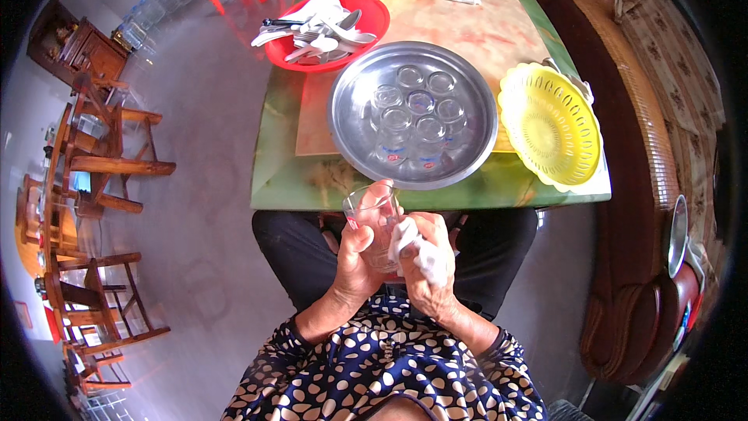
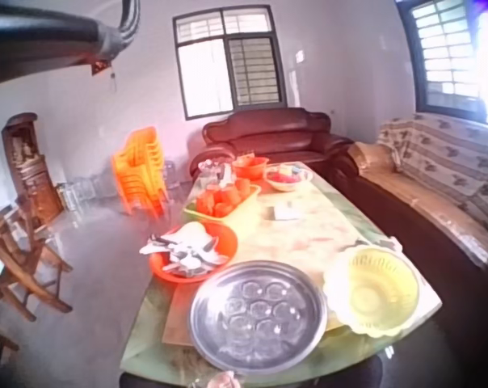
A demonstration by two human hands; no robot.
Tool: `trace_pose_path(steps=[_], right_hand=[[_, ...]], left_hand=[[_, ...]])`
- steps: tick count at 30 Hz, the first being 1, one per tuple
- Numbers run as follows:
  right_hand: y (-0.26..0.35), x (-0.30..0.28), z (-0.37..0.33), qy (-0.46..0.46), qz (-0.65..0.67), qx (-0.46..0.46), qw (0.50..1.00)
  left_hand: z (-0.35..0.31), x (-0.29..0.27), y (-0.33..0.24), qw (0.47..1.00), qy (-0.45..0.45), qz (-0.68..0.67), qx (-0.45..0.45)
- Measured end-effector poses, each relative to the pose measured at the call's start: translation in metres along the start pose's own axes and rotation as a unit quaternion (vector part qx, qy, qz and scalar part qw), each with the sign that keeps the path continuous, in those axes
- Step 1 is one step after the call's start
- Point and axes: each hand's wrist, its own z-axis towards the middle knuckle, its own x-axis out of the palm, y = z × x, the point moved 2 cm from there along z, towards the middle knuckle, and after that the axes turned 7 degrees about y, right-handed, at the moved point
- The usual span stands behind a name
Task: The person sits at a table and wipes small clear glasses with a white cloth. They pick up each glass from a silver tray, wipe the exterior and interior surfaces, and place the cleaned glass into a yellow plastic basket. The process is repeated for multiple glasses.
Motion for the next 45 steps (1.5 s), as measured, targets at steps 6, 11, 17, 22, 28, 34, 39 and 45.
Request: trace_pose_path(steps=[6, 11, 17, 22, 28, 34, 39, 45], right_hand=[[-0.008, -0.005, 0.004, 0.061, 0.012, 0.057, 0.996], [-0.003, -0.009, -0.004, -0.084, 0.062, 0.079, 0.991], [0.005, 0.002, 0.007, -0.092, -0.019, -0.053, 0.994], [-0.011, 0.004, 0.014, -0.081, 0.206, 0.072, 0.973], [-0.022, 0.000, 0.023, -0.140, 0.281, 0.209, 0.926], [-0.012, 0.004, 0.014, -0.123, -0.037, -0.026, 0.991], [0.001, 0.017, -0.001, -0.106, -0.097, -0.090, 0.986], [-0.001, 0.015, 0.006, -0.115, 0.022, -0.054, 0.992]], left_hand=[[-0.001, -0.006, -0.006, 0.998, -0.050, 0.012, -0.021], [0.005, 0.007, -0.008, 0.997, -0.038, 0.063, -0.016], [-0.003, -0.002, 0.003, 0.996, -0.078, 0.044, -0.001], [-0.004, -0.003, 0.003, 0.996, -0.031, 0.081, -0.010], [-0.005, -0.009, 0.010, 0.987, -0.040, 0.140, -0.074], [-0.006, -0.005, 0.011, 0.993, -0.095, 0.065, -0.029], [-0.007, -0.017, 0.000, 0.970, -0.164, 0.181, -0.017], [-0.010, -0.013, 0.007, 0.995, -0.074, 0.042, 0.049]])
